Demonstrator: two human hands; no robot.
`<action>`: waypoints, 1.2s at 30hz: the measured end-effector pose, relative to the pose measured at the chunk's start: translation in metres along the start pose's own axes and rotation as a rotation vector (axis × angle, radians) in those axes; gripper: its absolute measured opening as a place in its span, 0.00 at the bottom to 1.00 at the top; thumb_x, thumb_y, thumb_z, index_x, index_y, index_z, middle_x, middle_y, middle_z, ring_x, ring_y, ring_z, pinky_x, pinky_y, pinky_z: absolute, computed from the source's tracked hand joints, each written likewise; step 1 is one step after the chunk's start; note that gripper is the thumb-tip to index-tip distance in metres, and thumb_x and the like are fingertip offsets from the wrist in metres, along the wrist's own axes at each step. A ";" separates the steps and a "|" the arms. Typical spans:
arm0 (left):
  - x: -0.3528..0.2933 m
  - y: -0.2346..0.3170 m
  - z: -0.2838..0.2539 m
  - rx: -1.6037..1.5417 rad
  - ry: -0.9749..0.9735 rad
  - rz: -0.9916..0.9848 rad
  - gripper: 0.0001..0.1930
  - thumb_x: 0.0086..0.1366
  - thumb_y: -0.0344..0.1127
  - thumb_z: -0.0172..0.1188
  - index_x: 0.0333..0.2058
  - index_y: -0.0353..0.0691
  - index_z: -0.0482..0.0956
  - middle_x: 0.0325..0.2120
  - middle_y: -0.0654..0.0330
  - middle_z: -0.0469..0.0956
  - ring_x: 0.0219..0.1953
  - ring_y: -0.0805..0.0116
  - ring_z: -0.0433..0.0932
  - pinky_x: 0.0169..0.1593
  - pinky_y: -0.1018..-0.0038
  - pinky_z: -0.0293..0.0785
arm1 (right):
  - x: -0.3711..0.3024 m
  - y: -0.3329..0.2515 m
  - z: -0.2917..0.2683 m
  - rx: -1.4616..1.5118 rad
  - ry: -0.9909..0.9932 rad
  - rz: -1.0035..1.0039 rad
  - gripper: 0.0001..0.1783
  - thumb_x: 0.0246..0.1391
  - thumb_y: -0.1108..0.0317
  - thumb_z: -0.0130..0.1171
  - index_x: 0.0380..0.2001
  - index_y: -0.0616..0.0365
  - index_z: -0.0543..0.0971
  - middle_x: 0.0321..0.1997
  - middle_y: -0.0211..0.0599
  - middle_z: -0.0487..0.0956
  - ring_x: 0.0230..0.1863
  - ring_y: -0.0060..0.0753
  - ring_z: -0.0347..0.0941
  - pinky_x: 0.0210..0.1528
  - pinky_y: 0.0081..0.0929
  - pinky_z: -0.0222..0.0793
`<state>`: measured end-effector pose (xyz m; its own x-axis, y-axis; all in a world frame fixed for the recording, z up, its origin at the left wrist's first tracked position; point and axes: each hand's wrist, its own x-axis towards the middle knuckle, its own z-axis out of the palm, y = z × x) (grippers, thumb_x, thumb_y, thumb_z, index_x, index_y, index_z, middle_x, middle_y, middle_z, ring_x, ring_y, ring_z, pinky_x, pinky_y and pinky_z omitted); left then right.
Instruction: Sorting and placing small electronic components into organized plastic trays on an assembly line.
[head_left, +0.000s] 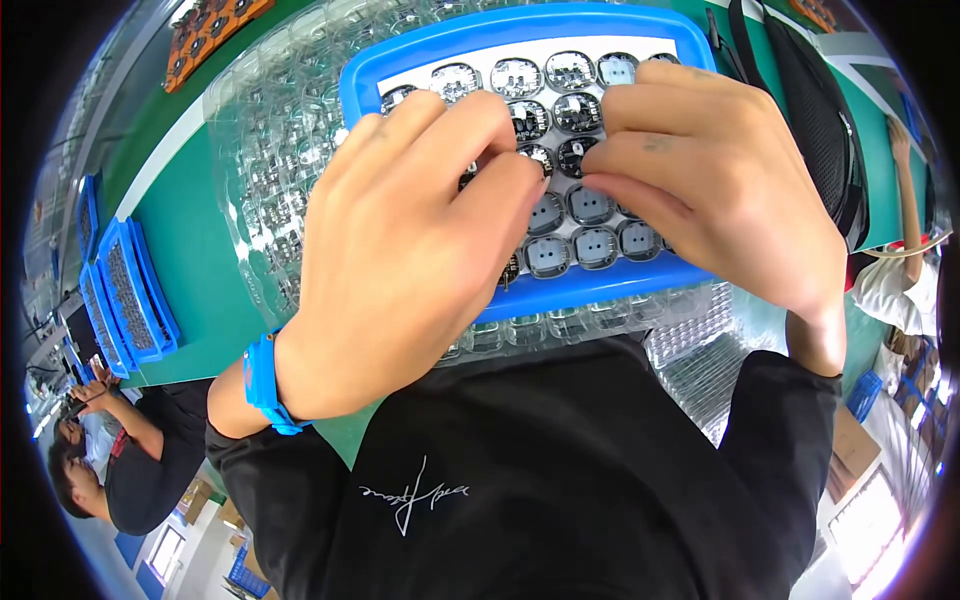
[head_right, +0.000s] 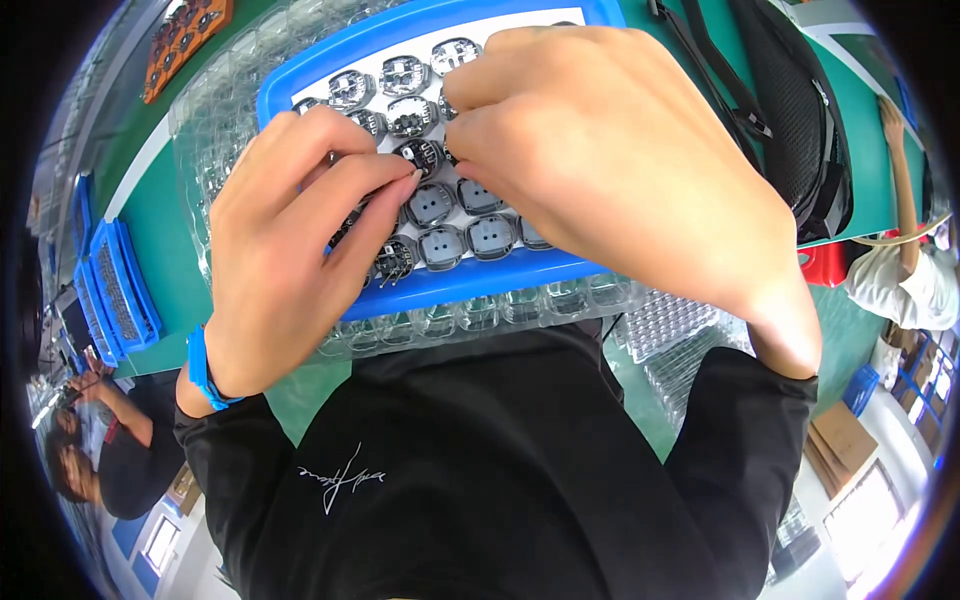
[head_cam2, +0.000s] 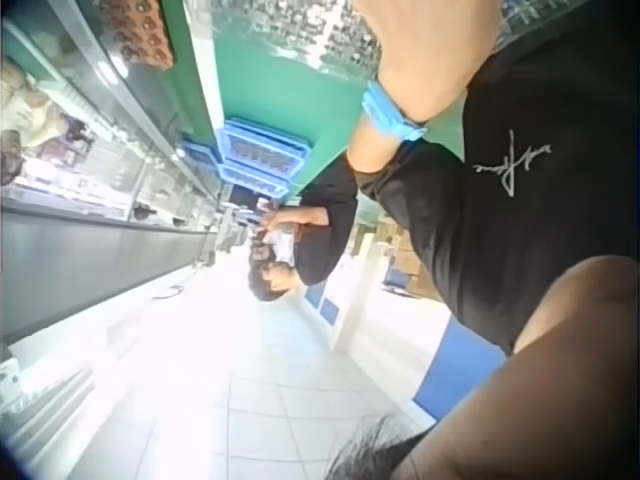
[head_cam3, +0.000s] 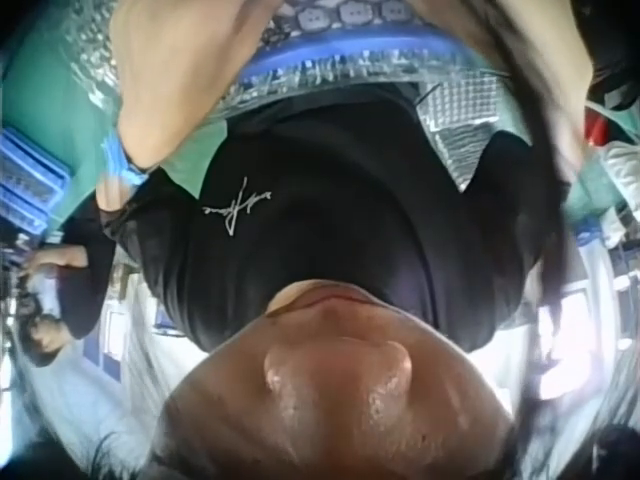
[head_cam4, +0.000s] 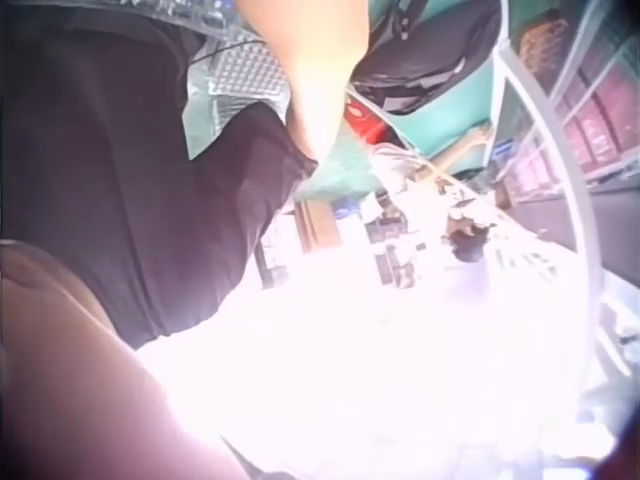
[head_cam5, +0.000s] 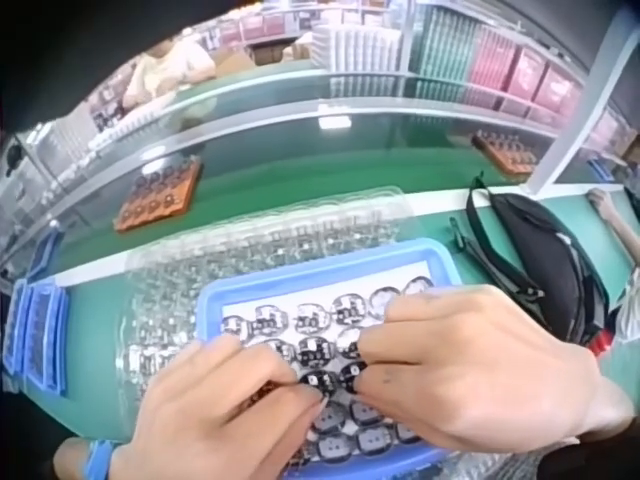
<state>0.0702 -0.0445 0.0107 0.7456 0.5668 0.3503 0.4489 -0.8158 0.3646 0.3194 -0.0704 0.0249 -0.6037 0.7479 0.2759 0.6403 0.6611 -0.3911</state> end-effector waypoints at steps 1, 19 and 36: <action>0.001 0.001 0.001 0.002 0.007 -0.006 0.10 0.55 0.23 0.76 0.35 0.36 0.86 0.33 0.61 0.76 0.33 0.60 0.75 0.36 0.65 0.71 | 0.000 -0.001 -0.001 -0.014 -0.010 0.008 0.11 0.43 0.74 0.76 0.31 0.63 0.85 0.30 0.36 0.76 0.32 0.44 0.72 0.31 0.41 0.68; -0.039 -0.034 -0.050 0.090 0.194 -0.161 0.12 0.65 0.29 0.72 0.46 0.38 0.85 0.37 0.57 0.79 0.31 0.60 0.74 0.36 0.67 0.71 | 0.093 -0.010 0.008 0.258 0.026 -0.144 0.08 0.53 0.82 0.71 0.37 0.64 0.85 0.31 0.36 0.78 0.31 0.31 0.74 0.33 0.27 0.67; -0.076 -0.063 -0.100 0.234 0.164 -0.498 0.07 0.63 0.27 0.73 0.39 0.35 0.88 0.32 0.58 0.81 0.33 0.66 0.78 0.38 0.70 0.73 | 0.145 -0.021 0.012 0.348 -0.066 -0.146 0.08 0.55 0.69 0.68 0.28 0.65 0.84 0.31 0.51 0.82 0.38 0.55 0.83 0.43 0.48 0.77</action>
<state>-0.0638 -0.0248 0.0471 0.3388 0.8844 0.3211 0.8374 -0.4390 0.3257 0.2130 0.0235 0.0628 -0.7129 0.6346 0.2983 0.3527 0.6922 -0.6296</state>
